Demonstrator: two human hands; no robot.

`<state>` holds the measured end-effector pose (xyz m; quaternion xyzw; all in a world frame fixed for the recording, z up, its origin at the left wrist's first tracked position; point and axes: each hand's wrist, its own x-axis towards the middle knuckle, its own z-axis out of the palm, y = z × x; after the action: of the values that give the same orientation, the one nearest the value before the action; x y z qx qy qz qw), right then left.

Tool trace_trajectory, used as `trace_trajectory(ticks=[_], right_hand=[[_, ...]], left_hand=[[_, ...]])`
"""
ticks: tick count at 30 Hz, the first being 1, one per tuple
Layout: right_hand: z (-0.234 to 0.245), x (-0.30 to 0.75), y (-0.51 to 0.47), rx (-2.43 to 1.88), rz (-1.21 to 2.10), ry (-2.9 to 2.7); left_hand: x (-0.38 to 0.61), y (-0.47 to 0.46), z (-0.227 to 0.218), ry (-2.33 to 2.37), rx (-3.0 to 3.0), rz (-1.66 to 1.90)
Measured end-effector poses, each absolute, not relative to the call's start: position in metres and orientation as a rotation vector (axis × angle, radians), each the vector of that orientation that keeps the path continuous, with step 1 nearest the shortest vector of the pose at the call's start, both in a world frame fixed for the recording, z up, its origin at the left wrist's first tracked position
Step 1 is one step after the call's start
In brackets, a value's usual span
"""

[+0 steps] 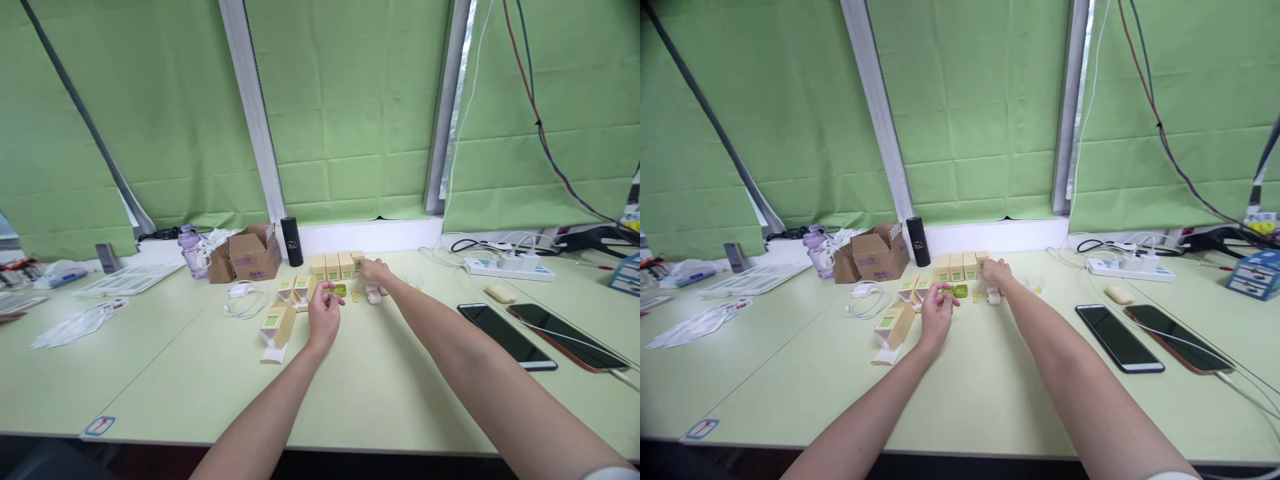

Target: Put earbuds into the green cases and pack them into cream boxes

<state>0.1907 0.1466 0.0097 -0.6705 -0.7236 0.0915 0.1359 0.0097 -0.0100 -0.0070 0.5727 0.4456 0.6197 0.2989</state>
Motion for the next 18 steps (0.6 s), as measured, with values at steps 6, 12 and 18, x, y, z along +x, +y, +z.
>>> trace_trajectory(ticks=[6,12,18], right_hand=[[0.018,0.193,0.124,-1.904,0.179,-2.023],[0.02,0.182,0.061,-1.799,0.131,-1.969],[0.002,0.175,-0.016,-1.717,0.308,-2.141]], left_hand=[[0.009,-0.011,-0.006,1.204,1.558,1.631],[0.01,-0.011,-0.007,1.248,1.638,1.539],[0.01,-0.01,-0.01,1.251,1.705,1.507]])
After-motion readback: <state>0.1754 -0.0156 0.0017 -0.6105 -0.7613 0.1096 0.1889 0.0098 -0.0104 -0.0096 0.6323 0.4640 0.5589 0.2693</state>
